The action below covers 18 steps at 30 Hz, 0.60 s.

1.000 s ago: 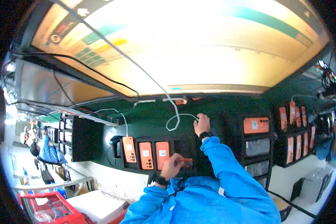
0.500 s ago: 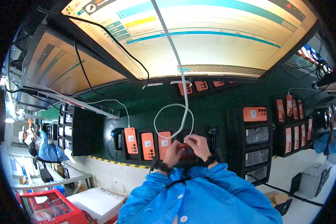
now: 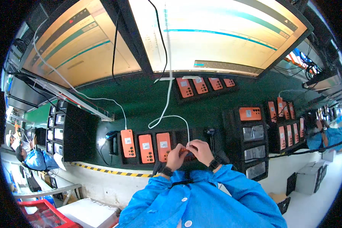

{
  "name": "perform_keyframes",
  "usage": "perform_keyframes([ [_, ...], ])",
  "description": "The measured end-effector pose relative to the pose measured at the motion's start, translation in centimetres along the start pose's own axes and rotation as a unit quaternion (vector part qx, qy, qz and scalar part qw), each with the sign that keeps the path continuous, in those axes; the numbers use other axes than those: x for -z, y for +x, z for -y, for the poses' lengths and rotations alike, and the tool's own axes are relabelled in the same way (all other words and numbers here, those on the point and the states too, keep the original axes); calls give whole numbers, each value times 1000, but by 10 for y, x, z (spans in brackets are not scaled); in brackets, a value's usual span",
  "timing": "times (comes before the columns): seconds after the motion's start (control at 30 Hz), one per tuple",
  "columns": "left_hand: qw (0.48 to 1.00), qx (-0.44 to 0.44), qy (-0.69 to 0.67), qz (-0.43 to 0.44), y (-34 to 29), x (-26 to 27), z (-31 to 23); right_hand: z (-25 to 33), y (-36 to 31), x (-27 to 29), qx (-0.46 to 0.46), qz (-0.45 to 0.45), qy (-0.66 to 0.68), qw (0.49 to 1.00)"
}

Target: The recorder uses a handheld scanner to scan barcodes on a series of smartphones and checks the results on a computer monitor at a factory workstation.

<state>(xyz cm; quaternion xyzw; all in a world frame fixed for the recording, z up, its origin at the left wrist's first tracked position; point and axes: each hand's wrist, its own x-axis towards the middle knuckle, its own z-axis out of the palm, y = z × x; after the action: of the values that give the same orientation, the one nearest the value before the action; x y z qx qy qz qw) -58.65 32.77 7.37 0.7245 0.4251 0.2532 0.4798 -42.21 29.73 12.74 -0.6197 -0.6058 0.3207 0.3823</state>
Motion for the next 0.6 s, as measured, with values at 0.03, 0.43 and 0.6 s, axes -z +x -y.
perform_keyframes([
  [0.03,1000,2,-3,2,-1,1,-1,0,-2,-1,10,1,-2,1000],
  [0.43,988,109,-45,-99,47,-38,66,-34,-86,-18,-150,-229,35,961],
  [0.6,971,13,-176,-158,69,-50,74,-115,-255,-28,-404,-161,130,891],
])
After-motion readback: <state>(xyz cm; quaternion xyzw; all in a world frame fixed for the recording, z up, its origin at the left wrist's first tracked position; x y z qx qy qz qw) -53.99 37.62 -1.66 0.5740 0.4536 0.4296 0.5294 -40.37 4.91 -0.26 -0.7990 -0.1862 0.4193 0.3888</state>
